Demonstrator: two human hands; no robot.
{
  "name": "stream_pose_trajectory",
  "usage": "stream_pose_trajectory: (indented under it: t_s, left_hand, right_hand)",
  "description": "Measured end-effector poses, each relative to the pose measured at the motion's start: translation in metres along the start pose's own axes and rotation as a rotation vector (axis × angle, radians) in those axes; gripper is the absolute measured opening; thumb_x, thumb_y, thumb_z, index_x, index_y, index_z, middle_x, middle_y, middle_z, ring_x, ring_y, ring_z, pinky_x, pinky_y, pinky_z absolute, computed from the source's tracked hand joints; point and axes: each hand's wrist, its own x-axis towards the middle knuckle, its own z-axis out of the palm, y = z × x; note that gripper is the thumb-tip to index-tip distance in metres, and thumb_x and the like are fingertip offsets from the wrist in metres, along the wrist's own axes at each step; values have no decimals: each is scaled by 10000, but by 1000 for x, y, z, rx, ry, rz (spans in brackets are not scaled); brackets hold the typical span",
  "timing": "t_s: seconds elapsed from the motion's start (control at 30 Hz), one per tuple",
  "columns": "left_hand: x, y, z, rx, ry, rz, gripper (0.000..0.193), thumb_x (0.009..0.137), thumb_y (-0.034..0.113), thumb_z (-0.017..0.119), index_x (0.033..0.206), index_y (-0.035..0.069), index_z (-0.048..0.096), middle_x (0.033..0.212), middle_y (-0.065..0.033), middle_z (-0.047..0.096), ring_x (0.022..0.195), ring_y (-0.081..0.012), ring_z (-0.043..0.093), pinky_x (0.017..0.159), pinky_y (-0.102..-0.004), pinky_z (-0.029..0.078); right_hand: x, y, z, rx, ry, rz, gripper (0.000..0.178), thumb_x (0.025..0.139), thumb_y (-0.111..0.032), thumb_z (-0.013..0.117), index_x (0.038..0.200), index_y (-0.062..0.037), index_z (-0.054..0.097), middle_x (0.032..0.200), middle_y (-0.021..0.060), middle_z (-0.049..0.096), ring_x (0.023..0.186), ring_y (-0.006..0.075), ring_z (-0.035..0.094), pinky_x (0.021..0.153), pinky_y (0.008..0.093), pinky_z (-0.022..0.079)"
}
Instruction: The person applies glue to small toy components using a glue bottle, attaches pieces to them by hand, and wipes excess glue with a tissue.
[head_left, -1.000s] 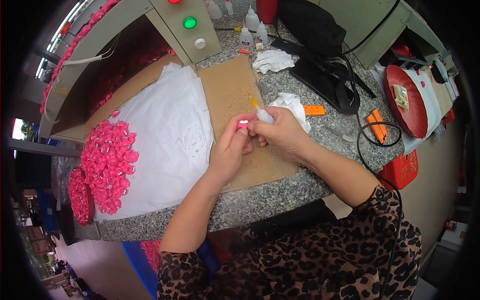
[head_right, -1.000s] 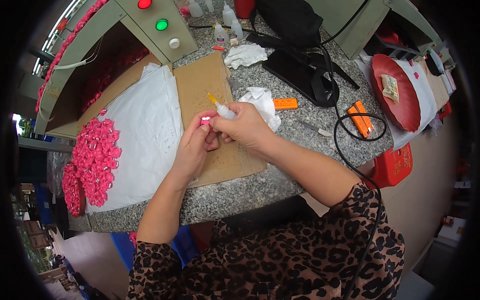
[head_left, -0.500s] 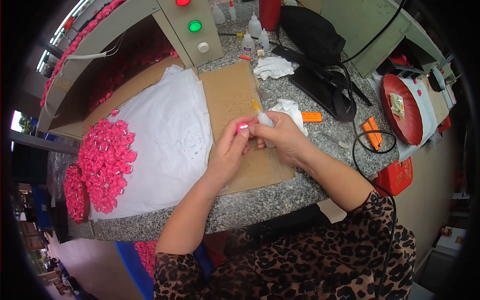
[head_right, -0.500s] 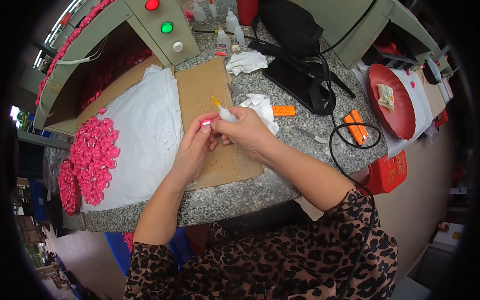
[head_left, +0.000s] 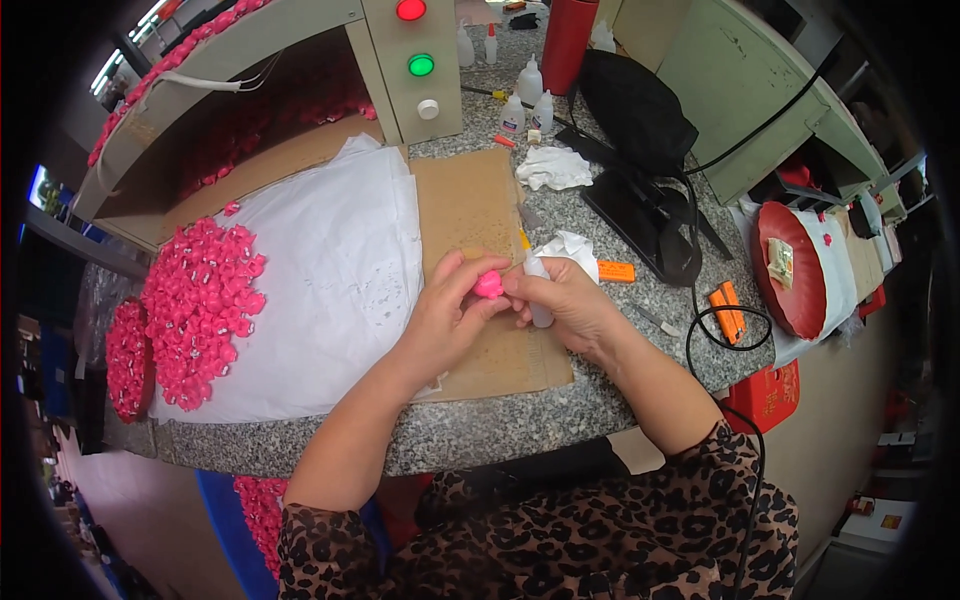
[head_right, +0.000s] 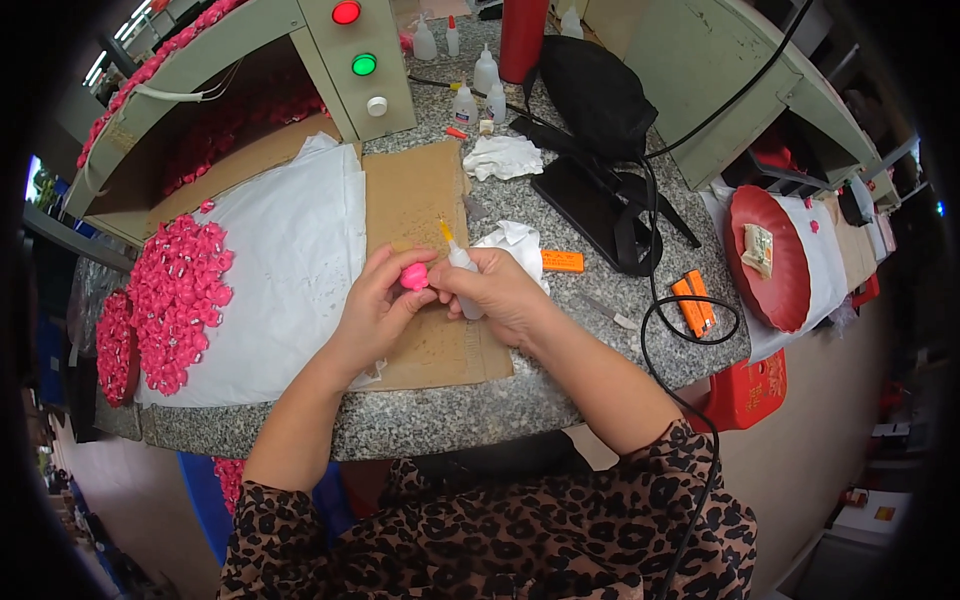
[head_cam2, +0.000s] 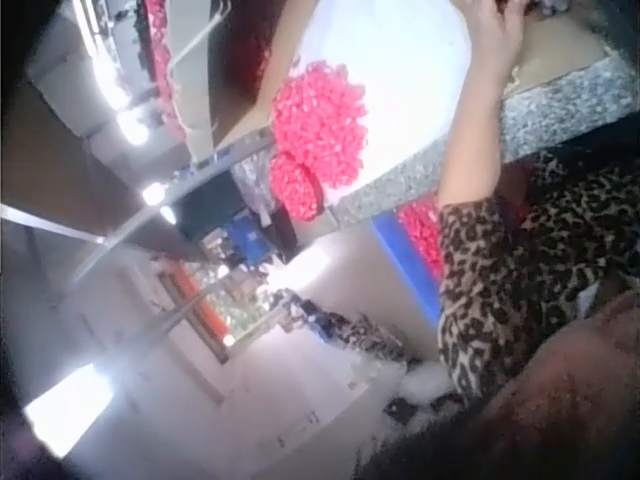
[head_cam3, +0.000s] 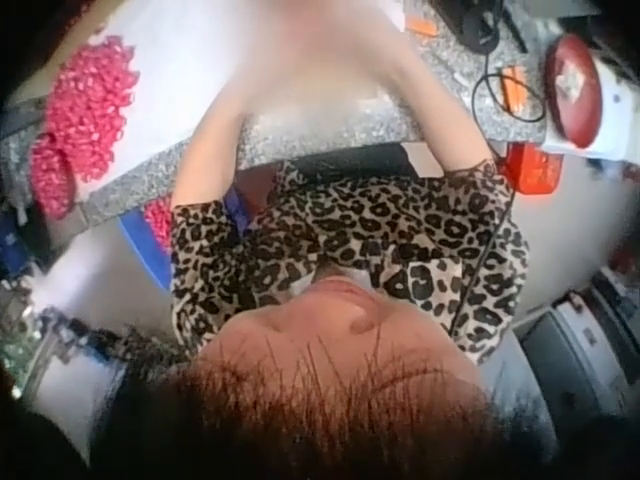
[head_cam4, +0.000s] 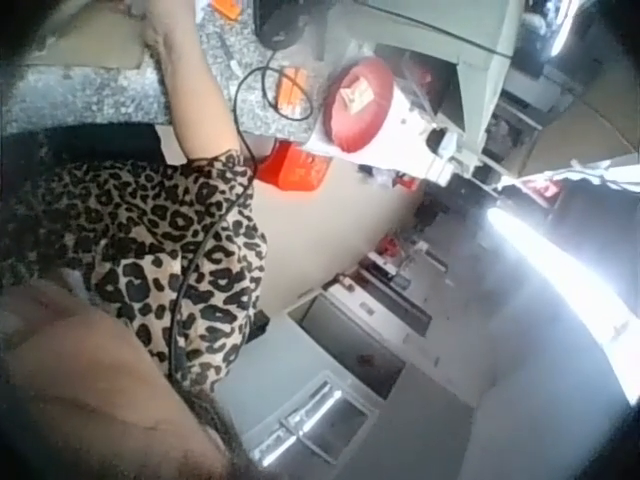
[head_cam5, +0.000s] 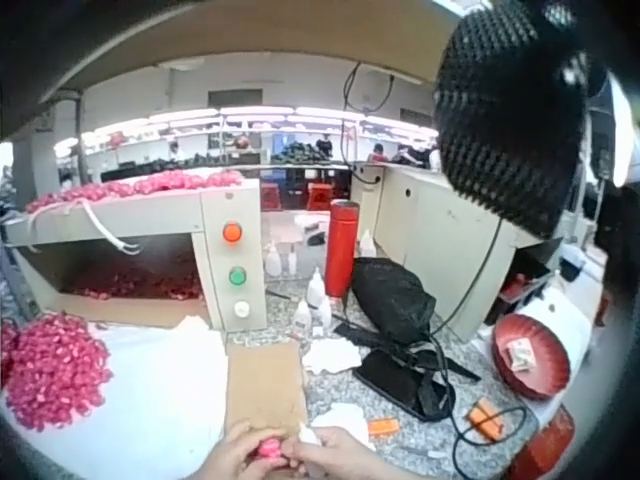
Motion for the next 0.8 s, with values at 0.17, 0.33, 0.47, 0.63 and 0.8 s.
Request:
stream_pose_trajectory:
  t_s: [0.17, 0.33, 0.47, 0.63, 0.8]
  left_hand:
    - [3, 3, -4, 36, -116, -30, 295, 795, 92, 539, 1074, 37, 460, 948, -111, 426, 886, -226, 484, 765, -290, 415]
    - [1, 5, -4, 49, -99, 50, 289, 812, 167, 532, 1050, 31, 439, 956, -131, 437, 889, -280, 480, 796, -332, 384]
    - [0, 6, -3, 36, -109, 0, 265, 810, 154, 528, 1025, 20, 446, 952, -136, 453, 903, -278, 477, 797, -328, 383]
    - [3, 6, -5, 38, -112, 15, 263, 794, 119, 530, 1020, 11, 451, 932, -139, 468, 901, -277, 478, 799, -323, 379]
    - [2, 8, -10, -50, -73, -90, 254, 807, 103, 537, 1029, 12, 457, 922, -75, 456, 857, -163, 483, 760, -260, 398]
  right_hand:
    - [0, 0, -2, 2, -3, 18, 134, 748, -155, 619, 792, -32, 591, 701, 23, 577, 569, 59, 509, 524, 189, 428]
    - [-4, 3, 4, 11, -37, 26, 131, 749, -140, 622, 795, -23, 585, 689, 21, 577, 562, 64, 516, 526, 188, 436]
    - [-3, 3, 5, -9, -42, 20, 133, 752, -138, 622, 801, -20, 585, 689, 23, 575, 556, 66, 515, 524, 188, 440]
    - [-4, -4, 6, -82, -15, 2, 168, 761, -173, 624, 802, -22, 564, 669, 27, 562, 556, 73, 515, 518, 185, 437]
    - [-4, -16, 0, -36, -31, -17, 207, 823, -226, 536, 886, -36, 482, 706, 57, 558, 590, 113, 536, 536, 226, 456]
